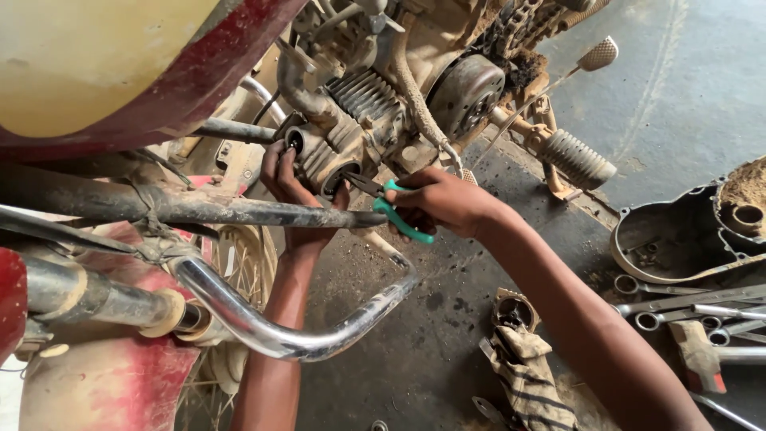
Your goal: The person works on the cylinder assembly of a motorcycle engine, holding the cylinder with one hand while using pliers to grip and manipulate a small component, likely a piston pin or circlip, inside the cylinder bore. They repeatedly reposition the pliers, adjust the part by hand, and reach for the tool on the ground between attempts.
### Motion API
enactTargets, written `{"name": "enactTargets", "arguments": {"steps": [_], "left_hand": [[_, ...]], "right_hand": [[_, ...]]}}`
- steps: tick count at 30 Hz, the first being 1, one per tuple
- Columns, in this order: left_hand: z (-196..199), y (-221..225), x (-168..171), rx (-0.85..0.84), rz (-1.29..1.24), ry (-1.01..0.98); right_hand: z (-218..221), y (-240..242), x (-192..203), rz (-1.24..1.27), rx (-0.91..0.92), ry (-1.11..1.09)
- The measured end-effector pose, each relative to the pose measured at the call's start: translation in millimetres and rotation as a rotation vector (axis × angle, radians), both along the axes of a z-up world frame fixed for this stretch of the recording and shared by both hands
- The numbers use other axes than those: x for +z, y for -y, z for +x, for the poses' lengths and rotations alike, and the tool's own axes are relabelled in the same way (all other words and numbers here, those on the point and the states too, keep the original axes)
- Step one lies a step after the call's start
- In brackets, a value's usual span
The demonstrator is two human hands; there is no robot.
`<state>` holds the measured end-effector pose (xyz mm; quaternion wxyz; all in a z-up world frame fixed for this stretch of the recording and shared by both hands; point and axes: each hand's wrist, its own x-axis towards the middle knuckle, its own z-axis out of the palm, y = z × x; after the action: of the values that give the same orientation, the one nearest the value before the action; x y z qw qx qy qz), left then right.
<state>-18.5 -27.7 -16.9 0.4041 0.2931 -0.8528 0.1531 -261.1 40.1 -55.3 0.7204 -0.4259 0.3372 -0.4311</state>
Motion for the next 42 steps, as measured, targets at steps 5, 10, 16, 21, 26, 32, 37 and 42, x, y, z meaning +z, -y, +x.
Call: {"name": "enactTargets", "arguments": {"steps": [5,10,16,21,26,32,37,42], "left_hand": [[1,-4,3,0.014,0.028,0.027],[2,-4,5,0.003,0.022,0.047],[5,-6,10,-0.016,0.040,0.046],[6,-9,14,-0.025,0.054,0.052],[12,-8,11,-0.015,0.041,0.090],[10,-8,10,0.010,-0.006,0.106],[7,-5,3,0.015,0.020,0.047],[18,1,-1,0.022,0.010,0.112]], "right_hand": [[-1,-3,7,0.048,0.013,-0.036],[-3,-7,10,0.048,0.047,0.092],[7,-17,9,0.127,0.058,0.205],[22,-26,2,0.157,-0.012,0.401],[30,-32,5,0.017,-0.116,0.107],[30,-35,18,0.145,-0.105,0.266],[35,-35,12,0.080,-0.131,0.249],[29,-33,12,0.016,-0.123,0.131]]}}
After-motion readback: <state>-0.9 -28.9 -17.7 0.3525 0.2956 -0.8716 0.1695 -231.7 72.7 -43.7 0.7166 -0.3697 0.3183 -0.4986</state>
